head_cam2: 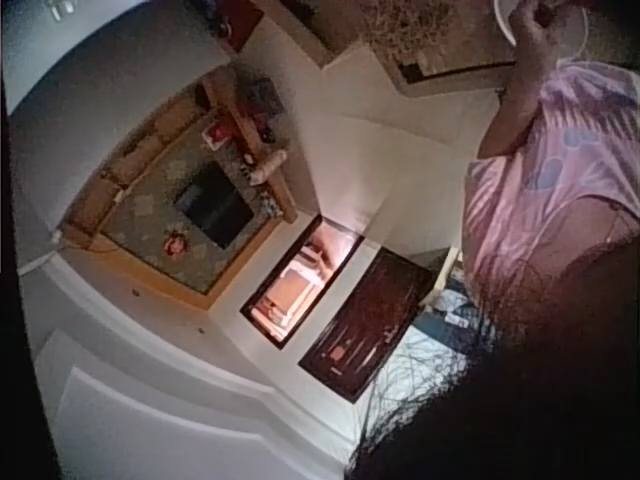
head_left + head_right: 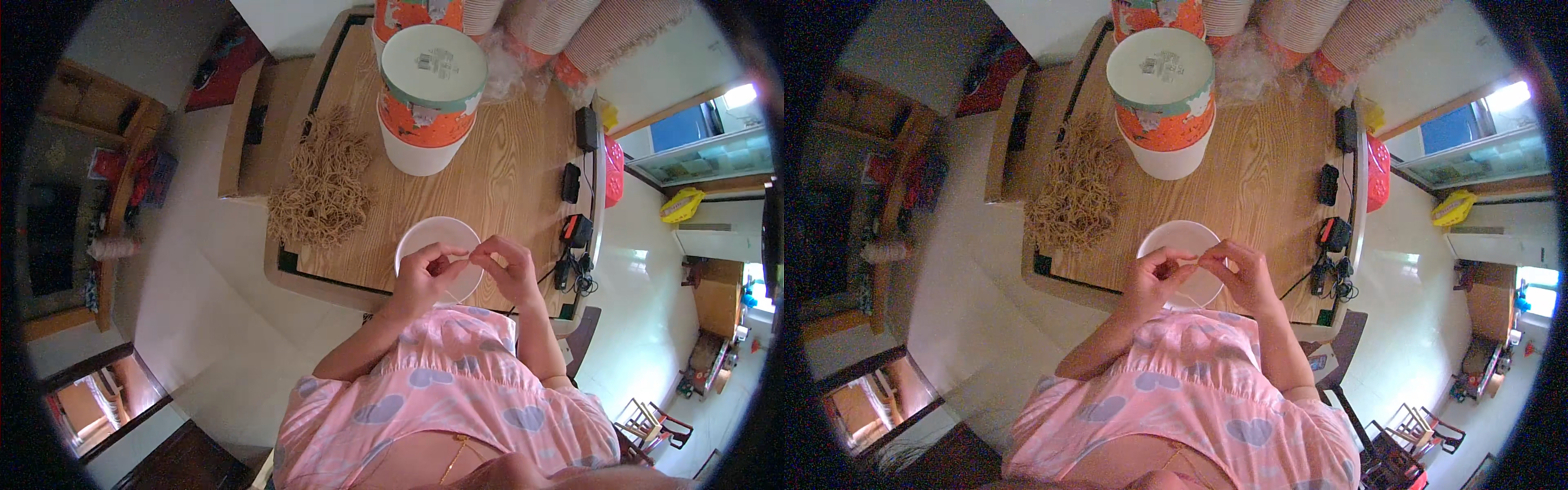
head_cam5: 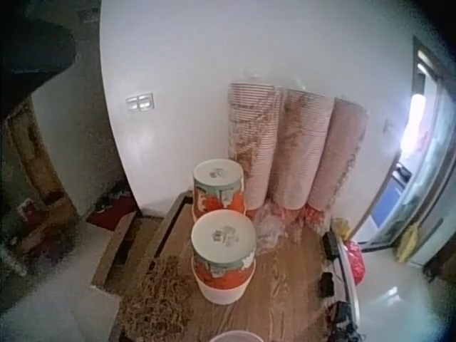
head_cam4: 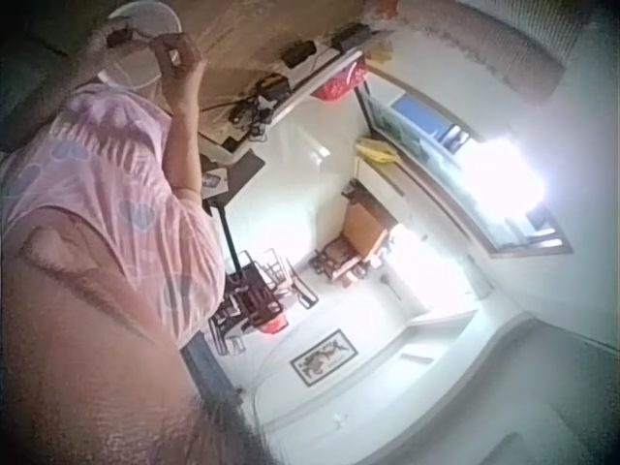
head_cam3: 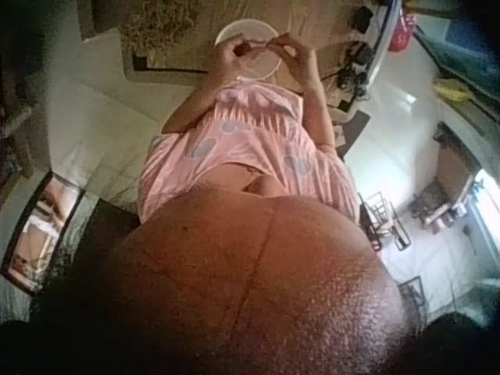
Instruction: Packaging paper cups into plastic bags and adding paper filler material for shipping.
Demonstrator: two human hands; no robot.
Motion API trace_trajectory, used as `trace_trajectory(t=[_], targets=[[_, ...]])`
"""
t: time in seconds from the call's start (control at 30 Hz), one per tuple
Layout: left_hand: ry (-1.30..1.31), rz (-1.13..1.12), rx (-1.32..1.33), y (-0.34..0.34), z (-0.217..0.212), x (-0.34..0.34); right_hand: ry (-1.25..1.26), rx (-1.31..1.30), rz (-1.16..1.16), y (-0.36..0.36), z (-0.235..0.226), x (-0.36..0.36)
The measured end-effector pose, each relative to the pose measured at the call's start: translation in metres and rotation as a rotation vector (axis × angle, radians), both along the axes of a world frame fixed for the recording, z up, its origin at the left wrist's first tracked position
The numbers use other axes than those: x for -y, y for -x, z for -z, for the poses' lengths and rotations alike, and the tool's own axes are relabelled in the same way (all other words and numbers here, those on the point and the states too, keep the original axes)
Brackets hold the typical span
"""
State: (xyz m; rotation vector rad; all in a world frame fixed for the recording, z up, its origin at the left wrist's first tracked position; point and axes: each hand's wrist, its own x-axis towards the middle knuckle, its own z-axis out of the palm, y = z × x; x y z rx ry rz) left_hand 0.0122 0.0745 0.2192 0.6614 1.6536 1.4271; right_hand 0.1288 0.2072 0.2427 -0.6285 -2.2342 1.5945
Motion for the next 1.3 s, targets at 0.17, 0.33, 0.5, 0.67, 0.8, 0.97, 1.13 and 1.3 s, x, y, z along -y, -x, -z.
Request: trace_trajectory(t=[0.17,0.33,0.5,0.67,0.8,0.97,1.13,1.3], targets=[[-0.161,-0.140,-0.215,-0.007,0.012,-0.008,-0.034,0.058,0.060,0.005,0.031,0.001],[-0.013,-0.155,-0.329,-0.007,0.045,-0.012,-0.243,0.280,0.073,0.019,0.054,-0.004],[0.005,-0.214,-0.285,0.005,0.088,-0.015,-0.408,0.086,0.064,0.033,0.084,-0.028],[0.017,-0.215,-0.280,0.018,0.099,-0.019,-0.149,0.282,0.043,0.020,0.099,-0.013],[0.038,-0.220,-0.338,0.013,0.113,-0.026,-0.086,0.291,0.067,0.022,0.097,-0.004],[0.013,-0.230,-0.279,0.007,0.123,-0.028,-0.077,0.247,0.077,0.023,0.100,-0.002],[0.053,-0.235,-0.275,0.007,0.128,-0.027,-0.096,0.250,0.067,0.022,0.101,-0.003],[0.105,-0.236,-0.310,0.009,0.123,-0.027,-0.049,0.241,0.065,0.022,0.099,-0.003]])
